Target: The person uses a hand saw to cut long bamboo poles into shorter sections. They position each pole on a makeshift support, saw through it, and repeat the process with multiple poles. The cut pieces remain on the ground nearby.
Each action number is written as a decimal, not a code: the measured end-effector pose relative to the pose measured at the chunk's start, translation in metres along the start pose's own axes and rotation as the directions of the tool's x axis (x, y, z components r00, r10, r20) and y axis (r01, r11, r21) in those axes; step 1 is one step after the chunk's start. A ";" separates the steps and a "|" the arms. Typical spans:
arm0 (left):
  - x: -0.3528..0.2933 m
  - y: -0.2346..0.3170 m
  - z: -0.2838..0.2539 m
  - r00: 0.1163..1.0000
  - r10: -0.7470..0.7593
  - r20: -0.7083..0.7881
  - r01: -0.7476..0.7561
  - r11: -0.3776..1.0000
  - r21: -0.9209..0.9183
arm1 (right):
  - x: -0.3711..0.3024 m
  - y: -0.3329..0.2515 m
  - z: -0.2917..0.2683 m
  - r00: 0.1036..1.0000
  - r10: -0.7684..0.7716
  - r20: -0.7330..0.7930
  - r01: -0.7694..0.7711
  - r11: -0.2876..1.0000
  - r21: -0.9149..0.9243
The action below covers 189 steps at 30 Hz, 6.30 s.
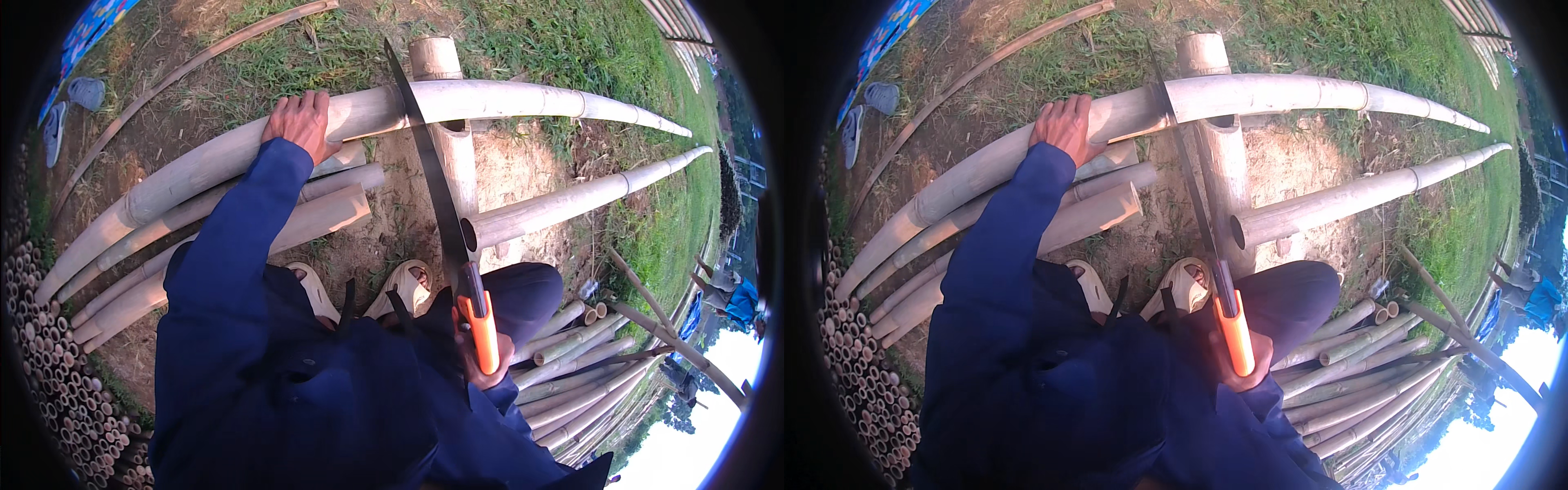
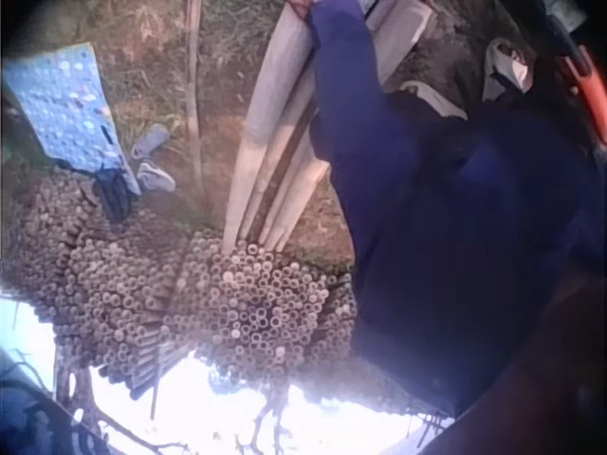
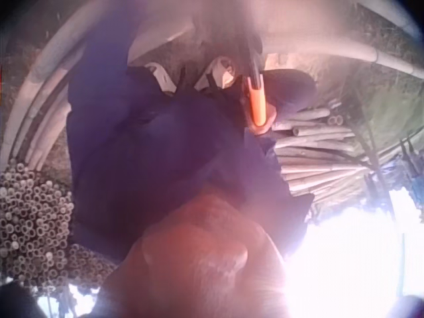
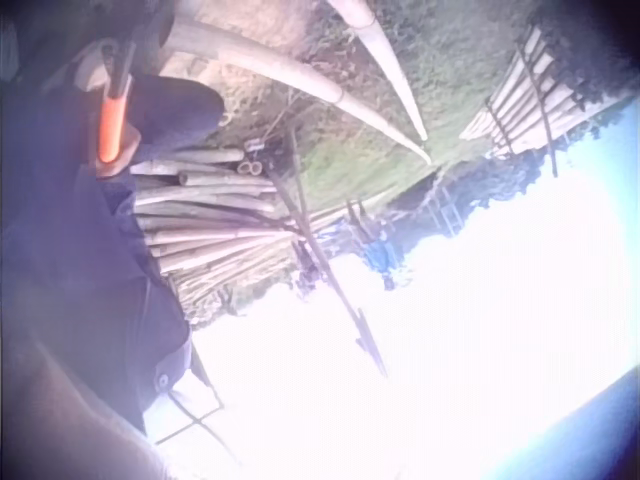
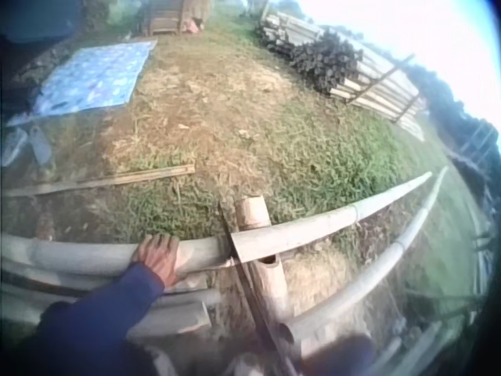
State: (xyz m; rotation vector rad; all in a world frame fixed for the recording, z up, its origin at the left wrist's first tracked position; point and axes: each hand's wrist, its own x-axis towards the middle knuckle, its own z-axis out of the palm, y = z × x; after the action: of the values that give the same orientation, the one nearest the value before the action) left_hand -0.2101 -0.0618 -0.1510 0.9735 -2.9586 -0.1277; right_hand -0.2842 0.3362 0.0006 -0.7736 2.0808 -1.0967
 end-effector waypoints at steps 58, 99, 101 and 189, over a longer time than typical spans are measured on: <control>-0.015 -0.075 -0.047 0.922 -0.122 0.368 0.168 0.981 -0.094 | 0.156 0.015 0.049 0.993 -0.092 -0.072 0.104 0.977 0.188; -0.013 -0.076 -0.033 0.931 -0.157 0.331 0.176 0.984 -0.025 | 0.039 0.005 -0.010 0.997 -0.080 0.006 0.079 0.994 0.069; -0.014 -0.074 -0.029 0.932 -0.119 0.344 0.147 0.987 -0.058 | 0.140 0.009 0.014 0.989 -0.147 -0.033 0.148 0.989 0.030; -0.020 -0.075 -0.026 0.966 -0.126 0.225 0.130 0.992 -0.004 | 0.143 0.004 0.052 0.974 -0.183 -0.134 0.198 0.975 0.102</control>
State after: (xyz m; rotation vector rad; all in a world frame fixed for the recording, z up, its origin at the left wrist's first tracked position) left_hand -0.1486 -0.1119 -0.1309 1.2248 -3.0849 -0.2865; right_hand -0.3321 0.2074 -0.0642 -0.8829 2.0554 -1.3886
